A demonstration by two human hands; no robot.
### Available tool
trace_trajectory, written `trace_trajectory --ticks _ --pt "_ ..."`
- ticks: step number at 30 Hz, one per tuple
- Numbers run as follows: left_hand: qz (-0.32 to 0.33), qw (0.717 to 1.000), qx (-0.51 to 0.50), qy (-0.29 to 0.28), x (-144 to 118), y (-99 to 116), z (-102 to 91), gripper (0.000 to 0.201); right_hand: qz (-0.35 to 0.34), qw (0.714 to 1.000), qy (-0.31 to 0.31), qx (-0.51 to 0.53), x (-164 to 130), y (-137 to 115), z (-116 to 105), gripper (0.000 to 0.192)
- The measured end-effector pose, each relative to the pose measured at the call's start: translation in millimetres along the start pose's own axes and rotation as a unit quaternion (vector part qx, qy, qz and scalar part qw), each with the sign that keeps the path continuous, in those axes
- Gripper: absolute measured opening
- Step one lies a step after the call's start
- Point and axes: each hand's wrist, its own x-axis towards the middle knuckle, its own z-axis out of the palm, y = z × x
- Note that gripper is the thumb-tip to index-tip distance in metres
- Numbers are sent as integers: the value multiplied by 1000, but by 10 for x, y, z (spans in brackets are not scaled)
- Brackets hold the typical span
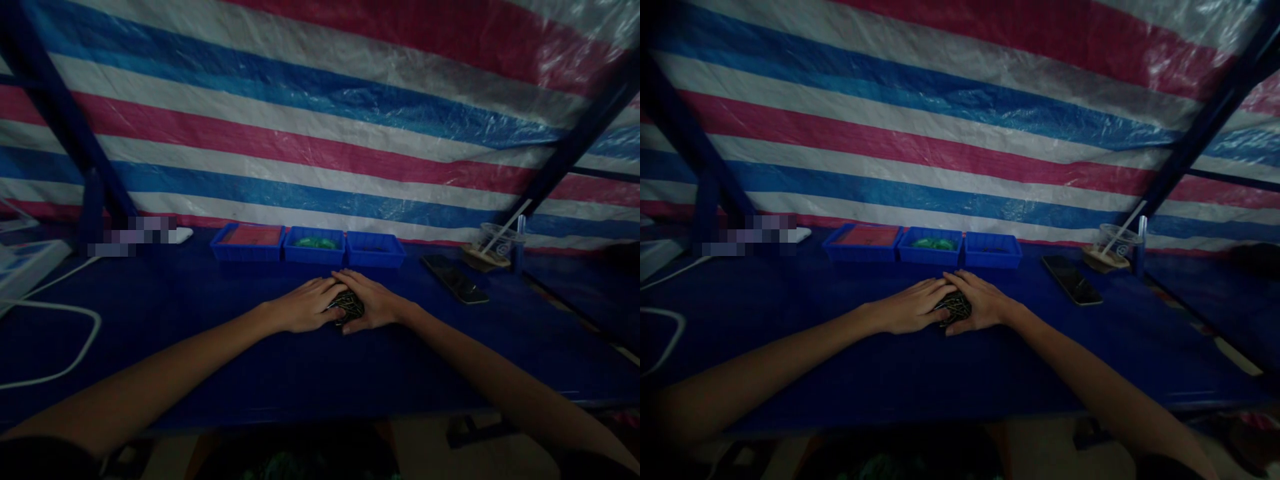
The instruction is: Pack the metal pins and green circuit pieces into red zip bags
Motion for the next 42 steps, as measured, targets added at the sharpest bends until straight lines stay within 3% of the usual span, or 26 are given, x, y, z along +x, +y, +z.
trace_trajectory --ticks 4,9,11,17,23,28,32,37,42 --pt "-23 999 -32 22 -77 34 -3 44 0 1000 15 23 168 -158 59 108" --pt "-157 971 -105 146 -80 20 45 31 11 996 76 35 489 -319 236 111" --pt "-172 965 -117 162 -86 -15 30 31 19 995 86 36 560 -356 281 111" --pt "-125 971 -163 125 -152 -130 -161 37 10 997 70 42 510 -409 222 102" --pt "-114 990 -15 75 -305 -380 -397 30 -18 998 60 23 477 -424 177 86" --pt "-140 990 23 15 -450 -468 -544 27 -12 999 45 14 464 -406 179 86" --pt "-118 993 6 -21 -467 -424 -542 26 -4 999 30 15 436 -418 153 88" --pt "-83 997 -3 -8 -402 -386 -468 16 -18 999 43 14 418 -425 140 84" --pt "-94 995 -13 -11 -415 -426 -470 17 -32 998 47 7 429 -385 174 80"
